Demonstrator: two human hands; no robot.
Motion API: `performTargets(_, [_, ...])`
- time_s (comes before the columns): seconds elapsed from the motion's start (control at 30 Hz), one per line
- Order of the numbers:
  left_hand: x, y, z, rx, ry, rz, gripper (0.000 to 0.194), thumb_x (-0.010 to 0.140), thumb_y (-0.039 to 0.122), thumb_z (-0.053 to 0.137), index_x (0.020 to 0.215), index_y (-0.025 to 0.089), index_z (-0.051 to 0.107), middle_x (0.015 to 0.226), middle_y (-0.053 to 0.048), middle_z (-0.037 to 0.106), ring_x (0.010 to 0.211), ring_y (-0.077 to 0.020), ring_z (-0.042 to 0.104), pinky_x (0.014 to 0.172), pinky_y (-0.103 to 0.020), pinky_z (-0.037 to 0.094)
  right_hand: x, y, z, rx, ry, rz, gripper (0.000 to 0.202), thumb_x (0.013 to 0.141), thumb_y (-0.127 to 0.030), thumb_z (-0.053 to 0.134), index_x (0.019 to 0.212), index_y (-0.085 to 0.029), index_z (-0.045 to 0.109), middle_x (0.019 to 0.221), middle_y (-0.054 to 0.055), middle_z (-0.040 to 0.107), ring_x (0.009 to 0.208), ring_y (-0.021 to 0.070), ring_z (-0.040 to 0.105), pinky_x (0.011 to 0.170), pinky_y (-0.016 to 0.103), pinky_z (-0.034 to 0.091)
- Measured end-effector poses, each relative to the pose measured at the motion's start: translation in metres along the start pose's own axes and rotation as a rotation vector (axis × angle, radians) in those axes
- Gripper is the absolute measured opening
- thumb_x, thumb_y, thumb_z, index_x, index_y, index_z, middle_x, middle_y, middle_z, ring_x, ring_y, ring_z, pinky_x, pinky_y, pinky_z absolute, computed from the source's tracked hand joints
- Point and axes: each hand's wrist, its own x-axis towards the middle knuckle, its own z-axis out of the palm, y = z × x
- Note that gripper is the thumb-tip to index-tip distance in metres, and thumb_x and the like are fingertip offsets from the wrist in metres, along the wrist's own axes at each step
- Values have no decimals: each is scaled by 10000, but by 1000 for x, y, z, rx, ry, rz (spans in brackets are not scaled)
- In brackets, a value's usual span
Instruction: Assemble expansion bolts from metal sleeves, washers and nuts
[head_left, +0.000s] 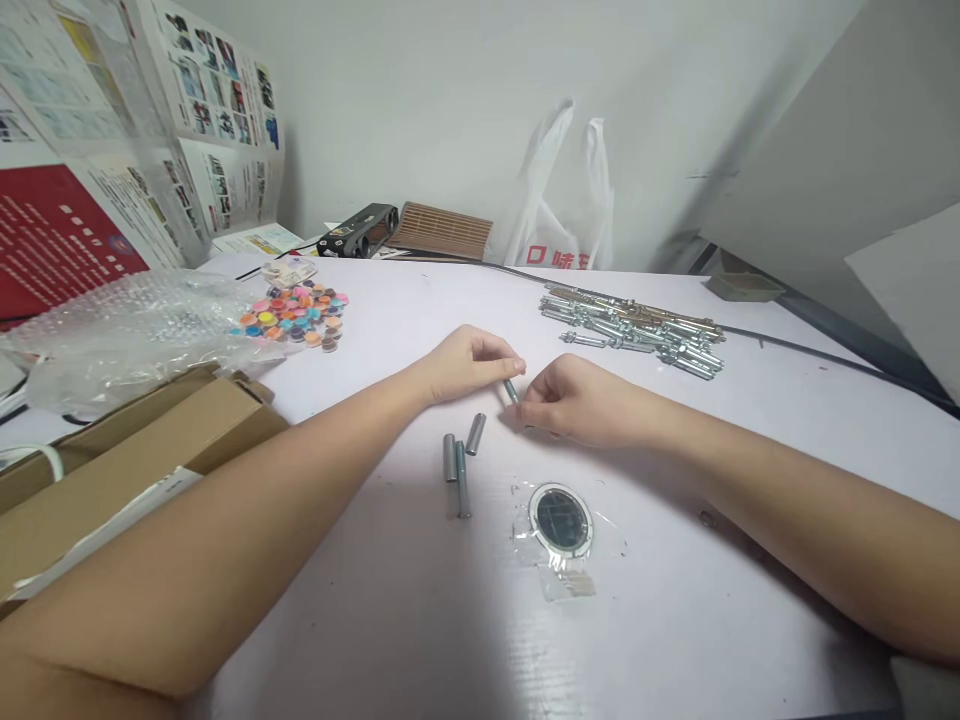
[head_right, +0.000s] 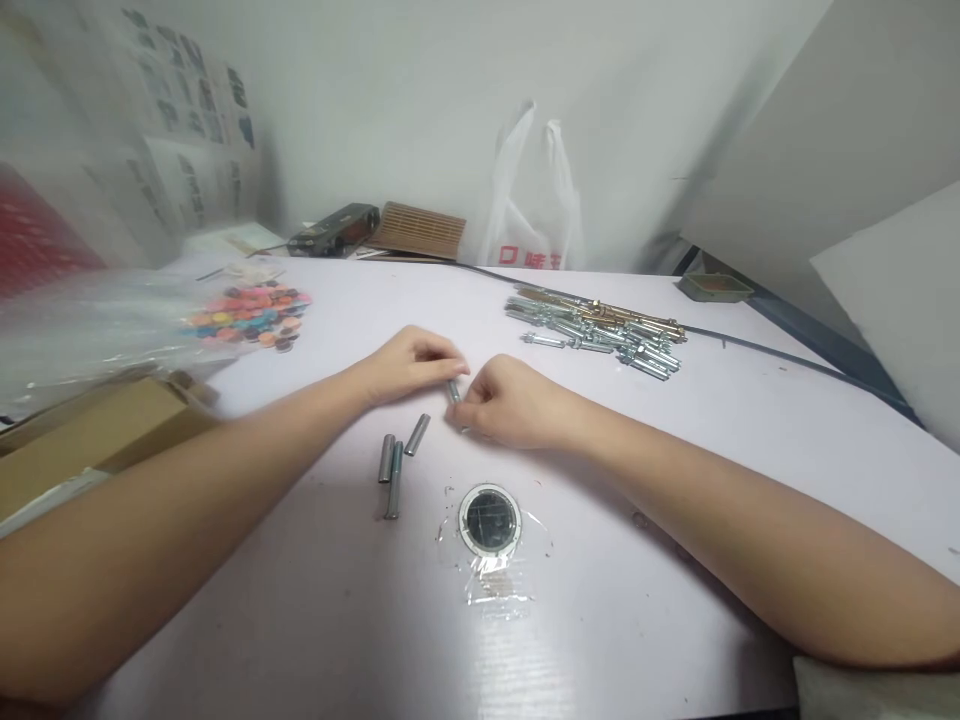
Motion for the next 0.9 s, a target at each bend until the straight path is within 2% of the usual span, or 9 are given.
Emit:
performTargets(0.13, [1,1,0,-42,123,-6,284,789,403,690,822,123,726,820,-57,707,779,-159,609,733,-269,451,4,0,4,-55,170,-25,429,859,-513,509,580,-187,492,496,-43,390,457,87,293,445,259,240])
performTargets(0.23, [1,1,1,-67,97,-28,333,802,456,670,761,131,729,721,-34,675,695,-140,568,672,-265,421,6,1,6,-78,237,-65,433,875,-498,493,574,-188,457,502,-48,361,471,83,289,463,255,237])
performTargets(0.3, [1,-1,0,-98,134,-70,367,791,493,673,719,137,723,625,-13,621,613,-123,516,613,-264,387,6,2,7,-94,266,-69,456,892,-503,463,563,-193,404,515,-49,319,479,83,264,467,261,219])
performTargets(0.43, [4,-6,0,-158,486,-85,398,756,527,699,642,148,652,557,20,522,556,-105,441,573,-262,350,0,-6,13,-171,208,40,534,894,-581,420,526,-203,337,481,-35,301,447,88,246,445,289,181])
performTargets(0.5, [5,-6,2,-109,583,-50,405,755,508,701,590,156,590,543,30,486,558,-104,426,580,-262,350,1,-15,21,-172,138,74,544,885,-596,427,516,-200,368,473,-14,372,426,93,296,431,295,208])
performTargets(0.7, [2,5,11,130,511,-41,336,725,414,731,582,163,561,556,32,510,581,-113,452,590,-259,365,24,-32,41,-280,116,56,435,814,-530,555,541,-197,492,544,45,554,470,143,471,450,313,347])
performTargets(0.77, [2,6,12,179,494,-37,312,727,401,728,597,162,575,573,25,533,593,-117,471,599,-260,374,24,-34,32,-210,27,86,344,783,-446,611,568,-185,547,565,55,593,479,149,507,460,309,385])
performTargets(0.83, [2,7,13,238,470,-18,296,742,389,713,606,162,581,601,18,555,609,-120,481,613,-262,380,14,-34,13,-82,-84,110,267,776,-367,627,602,-167,605,586,62,631,482,145,537,482,299,424])
performTargets(0.9, [1,9,15,305,435,4,294,751,386,705,604,162,584,632,9,575,641,-127,497,640,-267,387,-5,-33,-13,-34,-35,105,289,810,-363,609,605,-160,622,609,73,658,508,146,562,512,294,447])
